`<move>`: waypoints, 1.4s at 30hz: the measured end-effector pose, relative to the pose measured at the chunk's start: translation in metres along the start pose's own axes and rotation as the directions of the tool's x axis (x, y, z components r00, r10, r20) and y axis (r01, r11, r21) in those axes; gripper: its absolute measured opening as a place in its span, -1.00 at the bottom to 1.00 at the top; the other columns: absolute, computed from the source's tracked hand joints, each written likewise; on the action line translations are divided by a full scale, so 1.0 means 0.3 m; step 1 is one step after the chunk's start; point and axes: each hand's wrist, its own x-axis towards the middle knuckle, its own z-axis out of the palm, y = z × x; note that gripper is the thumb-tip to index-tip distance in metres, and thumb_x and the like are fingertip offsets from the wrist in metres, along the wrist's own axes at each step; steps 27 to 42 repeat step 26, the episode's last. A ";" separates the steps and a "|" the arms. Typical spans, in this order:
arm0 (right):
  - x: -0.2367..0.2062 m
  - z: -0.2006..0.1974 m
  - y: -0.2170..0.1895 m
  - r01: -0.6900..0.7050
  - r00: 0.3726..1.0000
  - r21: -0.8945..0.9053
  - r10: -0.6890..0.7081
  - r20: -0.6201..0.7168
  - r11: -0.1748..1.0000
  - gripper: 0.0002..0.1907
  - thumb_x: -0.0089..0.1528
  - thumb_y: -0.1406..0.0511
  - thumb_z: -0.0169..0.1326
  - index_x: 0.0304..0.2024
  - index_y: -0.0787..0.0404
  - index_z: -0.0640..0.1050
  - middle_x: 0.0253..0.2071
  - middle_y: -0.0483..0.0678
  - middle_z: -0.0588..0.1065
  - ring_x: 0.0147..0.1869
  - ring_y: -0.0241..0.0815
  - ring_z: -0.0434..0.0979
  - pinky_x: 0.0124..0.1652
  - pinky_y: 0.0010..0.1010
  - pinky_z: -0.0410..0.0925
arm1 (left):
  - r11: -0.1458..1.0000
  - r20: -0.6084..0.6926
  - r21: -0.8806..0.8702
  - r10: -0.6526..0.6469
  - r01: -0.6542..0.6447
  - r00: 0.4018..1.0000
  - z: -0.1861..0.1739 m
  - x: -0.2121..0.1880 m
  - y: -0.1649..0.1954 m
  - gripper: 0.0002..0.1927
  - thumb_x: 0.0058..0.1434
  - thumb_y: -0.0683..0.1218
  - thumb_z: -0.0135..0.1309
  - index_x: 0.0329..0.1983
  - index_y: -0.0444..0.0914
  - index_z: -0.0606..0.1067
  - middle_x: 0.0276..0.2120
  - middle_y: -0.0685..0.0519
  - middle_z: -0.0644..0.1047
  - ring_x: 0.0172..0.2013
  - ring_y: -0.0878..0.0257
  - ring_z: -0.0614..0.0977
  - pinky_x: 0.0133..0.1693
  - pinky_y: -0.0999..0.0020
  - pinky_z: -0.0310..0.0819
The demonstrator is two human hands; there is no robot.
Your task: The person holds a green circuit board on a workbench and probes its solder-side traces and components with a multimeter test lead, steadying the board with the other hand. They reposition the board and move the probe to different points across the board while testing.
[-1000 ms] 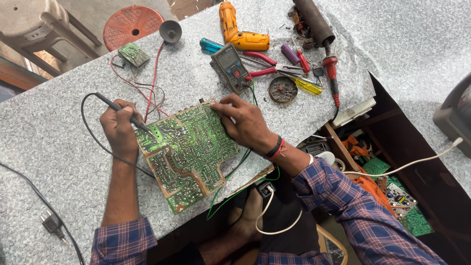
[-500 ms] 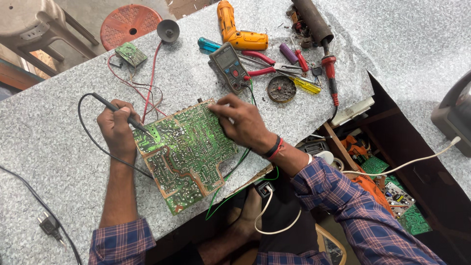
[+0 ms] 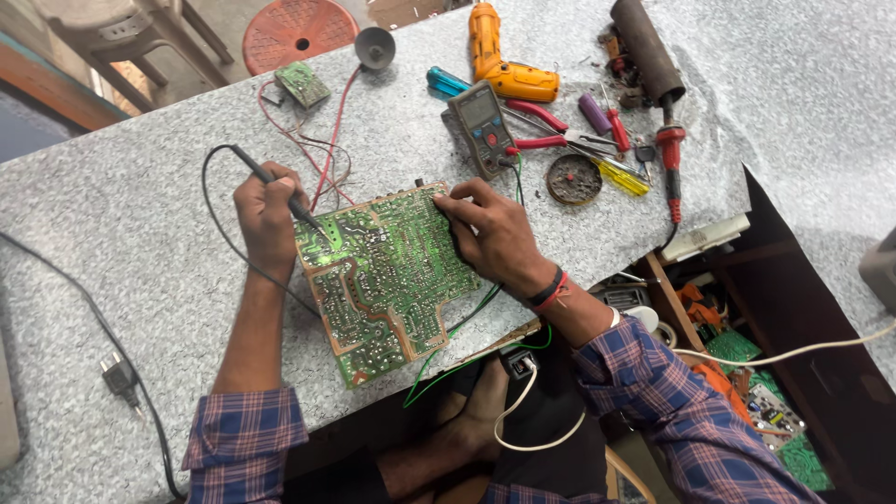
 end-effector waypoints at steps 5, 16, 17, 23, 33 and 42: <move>0.003 -0.002 -0.004 0.014 1.000 0.006 -0.014 0.003 1.000 -0.70 0.24 0.45 0.12 0.02 0.17 0.64 -0.07 0.02 0.53 -0.20 -0.02 0.64 -0.22 -0.26 0.48 | 1.000 0.005 0.004 0.001 -0.001 1.000 -0.005 0.003 -0.006 -0.81 0.34 -0.11 -0.10 -0.36 -0.30 0.41 -0.51 0.08 0.43 -0.50 0.37 0.44 -0.44 0.43 0.33; 0.001 -0.003 0.012 0.012 1.000 0.005 -0.012 0.003 1.000 -0.73 0.24 0.44 0.13 -0.01 0.18 0.64 -0.11 0.02 0.54 -0.20 -0.01 0.64 -0.23 -0.26 0.48 | 1.000 -0.008 0.031 -0.001 0.001 1.000 -0.007 0.009 -0.020 -0.80 0.33 -0.11 -0.08 -0.38 -0.30 0.42 -0.52 0.09 0.44 -0.51 0.38 0.43 -0.45 0.44 0.30; 0.000 -0.002 0.013 0.015 1.000 0.002 -0.015 0.000 1.000 -0.73 0.24 0.44 0.13 -0.01 0.18 0.64 -0.11 0.01 0.54 -0.19 -0.01 0.64 -0.23 -0.26 0.48 | 1.000 -0.007 0.027 0.000 0.000 1.000 -0.008 0.009 -0.019 -0.80 0.33 -0.11 -0.08 -0.38 -0.30 0.42 -0.52 0.09 0.44 -0.51 0.38 0.43 -0.45 0.44 0.30; 0.014 -0.019 -0.024 0.028 1.000 -0.004 -0.028 -0.010 1.000 -0.71 0.23 0.44 0.13 0.00 0.18 0.64 -0.09 0.01 0.54 -0.17 -0.02 0.64 -0.21 -0.27 0.49 | 1.000 -0.003 0.023 0.011 -0.011 1.000 -0.007 0.005 -0.027 -0.79 0.34 -0.10 -0.09 -0.38 -0.30 0.42 -0.53 0.09 0.44 -0.51 0.38 0.44 -0.45 0.44 0.31; -0.003 -0.062 -0.093 0.016 1.000 -0.003 -0.016 -0.004 1.000 -0.71 0.23 0.44 0.13 0.00 0.17 0.64 -0.09 0.00 0.54 -0.17 -0.03 0.65 -0.21 -0.28 0.49 | 1.000 0.005 0.020 0.012 -0.012 1.000 -0.007 0.007 -0.031 -0.79 0.34 -0.10 -0.09 -0.38 -0.30 0.43 -0.53 0.08 0.44 -0.51 0.37 0.45 -0.44 0.44 0.32; -0.003 -0.062 -0.093 0.016 1.000 -0.003 -0.016 -0.004 1.000 -0.71 0.23 0.44 0.13 0.00 0.17 0.64 -0.09 0.00 0.54 -0.17 -0.03 0.65 -0.21 -0.28 0.49 | 1.000 0.005 0.020 0.012 -0.012 1.000 -0.007 0.007 -0.031 -0.79 0.34 -0.10 -0.09 -0.38 -0.30 0.43 -0.53 0.08 0.44 -0.51 0.37 0.45 -0.44 0.44 0.32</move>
